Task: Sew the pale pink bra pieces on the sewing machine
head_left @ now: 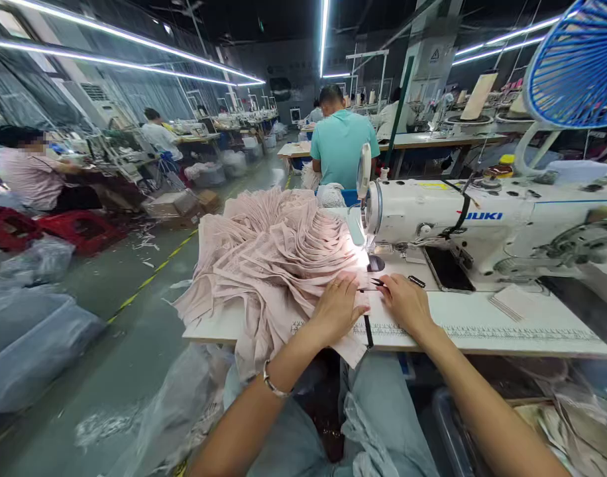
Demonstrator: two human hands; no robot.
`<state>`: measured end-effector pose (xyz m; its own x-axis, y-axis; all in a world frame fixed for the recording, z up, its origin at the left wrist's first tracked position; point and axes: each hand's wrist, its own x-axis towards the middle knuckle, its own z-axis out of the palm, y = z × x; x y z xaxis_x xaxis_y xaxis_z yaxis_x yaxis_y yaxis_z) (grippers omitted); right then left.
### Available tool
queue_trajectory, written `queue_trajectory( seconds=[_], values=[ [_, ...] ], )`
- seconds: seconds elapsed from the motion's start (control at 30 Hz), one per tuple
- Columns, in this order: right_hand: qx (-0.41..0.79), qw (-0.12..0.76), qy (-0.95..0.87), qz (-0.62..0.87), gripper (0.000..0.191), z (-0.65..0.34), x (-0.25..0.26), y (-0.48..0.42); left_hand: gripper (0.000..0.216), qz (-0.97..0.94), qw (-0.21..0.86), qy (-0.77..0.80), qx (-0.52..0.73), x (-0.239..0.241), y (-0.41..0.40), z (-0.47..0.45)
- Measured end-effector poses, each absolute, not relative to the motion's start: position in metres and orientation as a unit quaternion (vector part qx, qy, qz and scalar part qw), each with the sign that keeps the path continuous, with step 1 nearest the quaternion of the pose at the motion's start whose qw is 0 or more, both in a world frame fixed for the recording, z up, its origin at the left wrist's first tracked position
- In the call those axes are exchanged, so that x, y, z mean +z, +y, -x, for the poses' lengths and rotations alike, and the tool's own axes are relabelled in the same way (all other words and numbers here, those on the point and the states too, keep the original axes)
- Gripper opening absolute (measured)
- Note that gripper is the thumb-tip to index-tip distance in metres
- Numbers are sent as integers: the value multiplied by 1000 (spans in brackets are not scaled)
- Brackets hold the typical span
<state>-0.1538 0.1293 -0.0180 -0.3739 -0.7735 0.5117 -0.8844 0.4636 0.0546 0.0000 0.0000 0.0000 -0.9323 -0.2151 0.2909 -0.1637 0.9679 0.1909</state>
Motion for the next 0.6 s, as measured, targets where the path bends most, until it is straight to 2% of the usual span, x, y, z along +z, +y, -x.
queue_trajectory(
  seconds=[0.13,0.23,0.4,0.53,0.6],
  values=[
    [86,251,-832,-487,16,163,-5,123,50,-127,117,-981,-84,-4,2,5],
    [75,246,-822,-508,18,167,1,114,34,-110,128,-983,-68,-9,2,1],
    [85,229,-812,-530,22,170,1,97,32,-94,142,-984,-50,-13,0,-3],
    [117,226,-819,-514,26,171,-8,93,15,-103,162,-978,-80,-10,-4,19],
    [135,228,-825,-500,28,172,-12,94,17,-117,177,-972,-98,-9,-9,35]
  ],
)
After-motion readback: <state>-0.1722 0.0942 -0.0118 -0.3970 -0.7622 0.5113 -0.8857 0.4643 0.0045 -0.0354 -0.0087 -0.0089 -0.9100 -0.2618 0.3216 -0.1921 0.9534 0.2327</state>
